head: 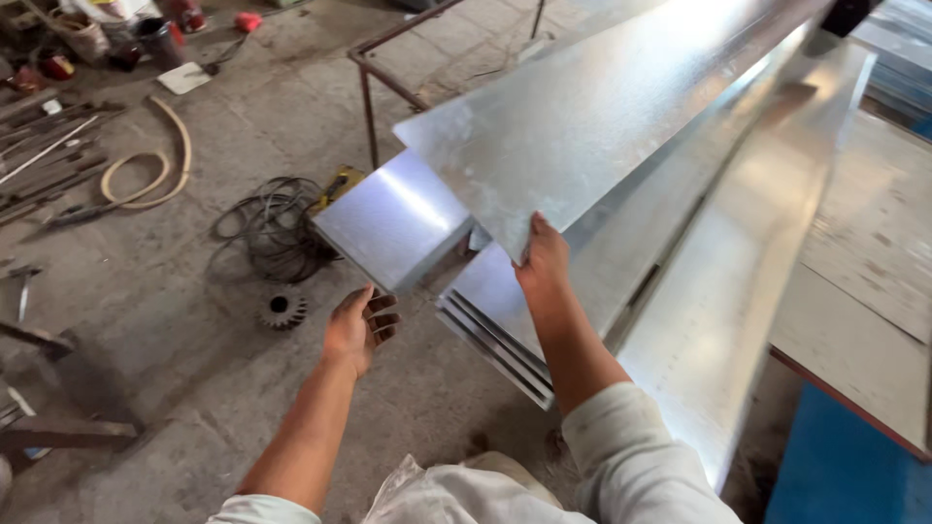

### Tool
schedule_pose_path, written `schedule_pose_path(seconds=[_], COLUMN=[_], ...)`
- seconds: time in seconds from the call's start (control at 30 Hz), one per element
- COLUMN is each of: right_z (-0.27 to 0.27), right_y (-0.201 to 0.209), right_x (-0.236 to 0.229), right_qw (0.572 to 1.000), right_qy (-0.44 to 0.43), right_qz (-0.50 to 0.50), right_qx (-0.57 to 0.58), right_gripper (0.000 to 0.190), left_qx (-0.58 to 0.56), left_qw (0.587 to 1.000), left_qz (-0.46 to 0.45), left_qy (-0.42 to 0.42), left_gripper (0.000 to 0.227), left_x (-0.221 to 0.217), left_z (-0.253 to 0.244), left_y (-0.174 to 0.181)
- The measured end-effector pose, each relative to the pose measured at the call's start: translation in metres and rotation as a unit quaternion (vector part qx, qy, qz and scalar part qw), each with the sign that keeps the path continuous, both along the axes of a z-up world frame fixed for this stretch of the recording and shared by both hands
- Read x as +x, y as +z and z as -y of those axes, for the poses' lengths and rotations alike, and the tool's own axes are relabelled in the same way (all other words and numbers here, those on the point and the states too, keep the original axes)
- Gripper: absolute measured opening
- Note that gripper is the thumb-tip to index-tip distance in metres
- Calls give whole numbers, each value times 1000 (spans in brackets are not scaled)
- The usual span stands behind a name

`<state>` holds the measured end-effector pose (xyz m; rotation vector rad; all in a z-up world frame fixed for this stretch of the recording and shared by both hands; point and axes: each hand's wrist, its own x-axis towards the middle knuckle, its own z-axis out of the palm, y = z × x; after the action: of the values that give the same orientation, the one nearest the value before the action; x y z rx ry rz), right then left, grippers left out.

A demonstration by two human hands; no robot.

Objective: The person repeatedly picks up rectangular metal sheets from a stack and feeds them into a blue industrial bending machine. They guide each sheet through the rollers to bend the edges, then remove the finished piece and place it onto a growing stack of processed sheets.

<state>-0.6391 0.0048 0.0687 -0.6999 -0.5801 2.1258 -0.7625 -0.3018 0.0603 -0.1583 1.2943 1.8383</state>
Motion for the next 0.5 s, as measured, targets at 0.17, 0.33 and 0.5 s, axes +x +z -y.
schedule_pose_path(seconds=[0.17,0.33,0.5], right_z=[-4,3,2], right_y=[-106,-209,-257], right_x=[-163,-254,-272], right_qw=[962,888,933], right_qy=[-35,-4,-12], right_qz=[269,460,333], right_qx=[35,-25,-138], right_gripper=[41,51,41], left_qx=[-23,-113,-152], left_qw=[999,991,986], left_qz=[-4,0,-43], left_qy=[26,70,61], left_gripper=[37,34,25], left_x=[-82,-170,-272], left_z=[-1,8,4], left_y=[-27,-65,-99])
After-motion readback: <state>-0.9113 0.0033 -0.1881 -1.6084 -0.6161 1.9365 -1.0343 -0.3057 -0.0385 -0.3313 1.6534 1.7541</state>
